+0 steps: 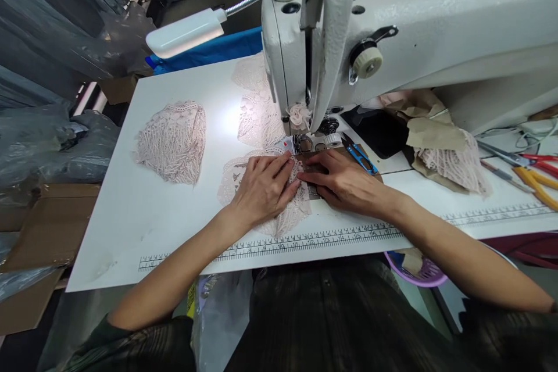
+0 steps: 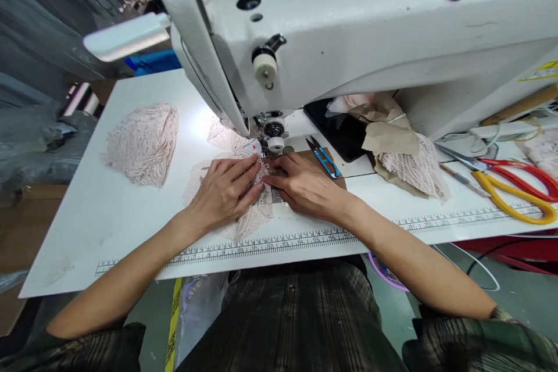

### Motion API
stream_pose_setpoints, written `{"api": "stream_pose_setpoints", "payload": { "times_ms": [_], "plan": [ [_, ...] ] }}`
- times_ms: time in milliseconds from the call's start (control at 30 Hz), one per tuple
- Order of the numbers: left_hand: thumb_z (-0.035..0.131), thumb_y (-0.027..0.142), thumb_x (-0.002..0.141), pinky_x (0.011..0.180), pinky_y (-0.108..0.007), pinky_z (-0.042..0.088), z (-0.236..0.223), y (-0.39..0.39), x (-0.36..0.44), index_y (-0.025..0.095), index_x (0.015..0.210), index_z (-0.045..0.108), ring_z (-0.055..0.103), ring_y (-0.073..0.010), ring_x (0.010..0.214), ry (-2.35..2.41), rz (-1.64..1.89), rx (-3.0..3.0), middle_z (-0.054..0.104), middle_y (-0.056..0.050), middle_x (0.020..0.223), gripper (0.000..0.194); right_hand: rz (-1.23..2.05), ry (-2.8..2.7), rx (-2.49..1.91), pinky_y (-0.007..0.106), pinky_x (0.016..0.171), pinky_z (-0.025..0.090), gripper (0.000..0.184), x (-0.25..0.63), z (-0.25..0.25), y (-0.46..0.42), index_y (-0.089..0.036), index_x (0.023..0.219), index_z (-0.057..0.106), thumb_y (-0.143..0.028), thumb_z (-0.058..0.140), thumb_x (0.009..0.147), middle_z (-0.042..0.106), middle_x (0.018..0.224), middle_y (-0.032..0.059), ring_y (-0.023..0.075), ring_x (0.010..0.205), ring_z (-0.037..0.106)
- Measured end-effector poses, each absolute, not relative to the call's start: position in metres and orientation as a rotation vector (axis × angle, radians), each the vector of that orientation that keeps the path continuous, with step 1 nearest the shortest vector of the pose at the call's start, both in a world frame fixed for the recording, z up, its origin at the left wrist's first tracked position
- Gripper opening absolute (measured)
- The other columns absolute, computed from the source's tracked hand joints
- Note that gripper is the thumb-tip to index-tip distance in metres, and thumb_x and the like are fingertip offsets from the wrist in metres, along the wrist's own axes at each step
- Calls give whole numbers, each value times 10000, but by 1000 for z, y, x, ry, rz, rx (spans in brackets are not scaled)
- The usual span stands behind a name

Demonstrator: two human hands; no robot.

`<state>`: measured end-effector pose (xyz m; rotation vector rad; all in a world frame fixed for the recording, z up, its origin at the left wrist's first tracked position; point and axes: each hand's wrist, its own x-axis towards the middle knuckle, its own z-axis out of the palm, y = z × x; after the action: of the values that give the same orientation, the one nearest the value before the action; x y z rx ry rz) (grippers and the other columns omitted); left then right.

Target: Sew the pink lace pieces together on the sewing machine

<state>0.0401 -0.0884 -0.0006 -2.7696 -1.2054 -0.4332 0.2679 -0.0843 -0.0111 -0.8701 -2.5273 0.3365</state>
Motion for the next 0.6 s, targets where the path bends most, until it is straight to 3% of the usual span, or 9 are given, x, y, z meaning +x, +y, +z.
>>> {"api": "stream_pose_setpoints", "payload": {
  "times_ms": [300,600],
  "plan": [
    [365,318,1013,1033,-555,437,-2,-65,34,70,1281,586,560,-326,1215,-1040,-282,-2852,568,-163,1369,427,187,-2548,-1054,437,865,509,359,255,-4,-91,-180,1191,663,-87,452,916,569,1118,153,281,1057,516],
    [409,357,1005,1082,-548,414,-8,-50,24,71,1312,564,526,-312,1275,-968,-372,-2951,543,-162,1397,448,191,-2482,-1100,419,871,495,342,252,-8,-91,-176,1184,664,-99,475,910,570,1118,149,265,1032,505]
  ]
}}
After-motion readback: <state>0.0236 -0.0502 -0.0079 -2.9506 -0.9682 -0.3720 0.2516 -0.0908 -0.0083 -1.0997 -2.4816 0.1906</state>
